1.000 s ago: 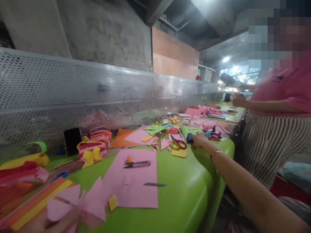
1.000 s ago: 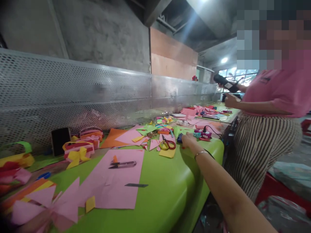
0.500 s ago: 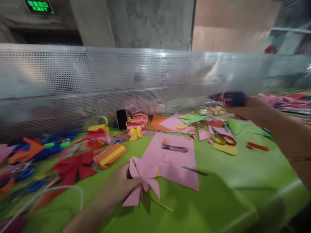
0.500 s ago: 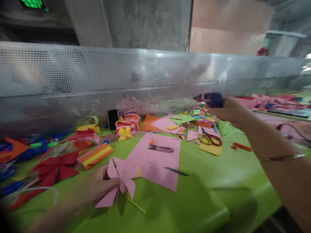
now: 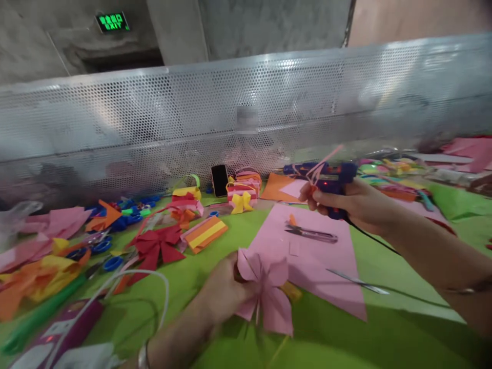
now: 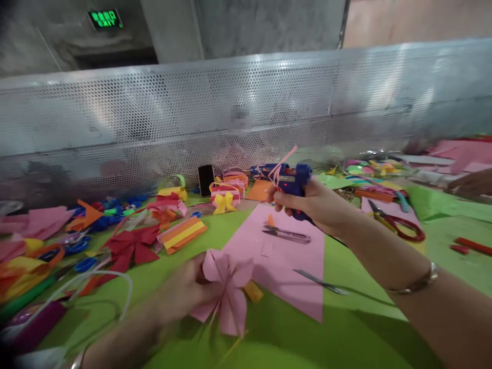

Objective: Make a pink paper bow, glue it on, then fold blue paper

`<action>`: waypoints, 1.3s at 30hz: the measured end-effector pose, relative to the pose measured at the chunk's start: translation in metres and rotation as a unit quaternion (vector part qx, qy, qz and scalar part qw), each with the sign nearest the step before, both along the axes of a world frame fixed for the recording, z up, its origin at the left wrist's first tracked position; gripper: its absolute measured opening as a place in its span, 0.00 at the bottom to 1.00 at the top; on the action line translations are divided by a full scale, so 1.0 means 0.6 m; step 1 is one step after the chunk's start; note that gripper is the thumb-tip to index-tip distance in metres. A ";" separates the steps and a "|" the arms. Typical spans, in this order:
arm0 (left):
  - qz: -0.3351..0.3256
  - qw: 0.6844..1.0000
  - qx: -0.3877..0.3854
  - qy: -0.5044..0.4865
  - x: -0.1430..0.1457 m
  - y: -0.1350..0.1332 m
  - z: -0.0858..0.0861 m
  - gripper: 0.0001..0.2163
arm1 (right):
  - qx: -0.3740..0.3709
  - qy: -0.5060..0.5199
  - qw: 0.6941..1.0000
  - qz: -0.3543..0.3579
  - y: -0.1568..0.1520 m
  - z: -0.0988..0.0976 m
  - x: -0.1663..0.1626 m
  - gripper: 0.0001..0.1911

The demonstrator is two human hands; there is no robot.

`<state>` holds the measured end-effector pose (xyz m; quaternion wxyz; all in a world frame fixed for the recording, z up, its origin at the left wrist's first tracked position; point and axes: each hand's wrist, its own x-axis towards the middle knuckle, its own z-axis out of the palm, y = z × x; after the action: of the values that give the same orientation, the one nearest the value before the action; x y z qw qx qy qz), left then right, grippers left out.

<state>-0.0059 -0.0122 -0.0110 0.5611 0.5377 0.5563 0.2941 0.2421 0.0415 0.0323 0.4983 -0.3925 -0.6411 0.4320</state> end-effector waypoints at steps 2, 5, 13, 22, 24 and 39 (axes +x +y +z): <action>-0.006 0.997 0.052 0.049 0.003 -0.007 -0.003 0.28 | -0.012 -0.056 0.998 0.037 -0.003 0.005 0.004 0.14; -0.015 0.985 0.076 0.154 0.000 -0.014 0.003 0.40 | -0.023 -0.152 0.983 0.101 -0.014 0.011 0.005 0.14; -0.085 0.884 0.204 0.411 -0.035 -0.012 0.030 0.25 | 0.021 -0.280 0.943 0.179 -0.025 -0.005 -0.008 0.14; -0.182 0.890 0.099 0.406 -0.047 -0.018 0.056 0.07 | -0.044 -0.316 0.941 0.117 -0.047 -0.034 -0.042 0.15; -0.194 0.911 0.050 0.361 -0.048 -0.019 0.056 0.08 | -0.056 -0.326 0.936 0.119 -0.053 -0.031 -0.045 0.13; -0.185 0.819 0.159 0.519 -0.054 -0.015 0.055 0.05 | -0.007 -0.423 0.898 0.120 -0.078 -0.059 -0.079 0.02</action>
<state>-0.0383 -0.0209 0.0223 0.1398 0.7850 0.6011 -0.0534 0.1947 -0.0051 -0.0034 0.1211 -0.4618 -0.8308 0.2862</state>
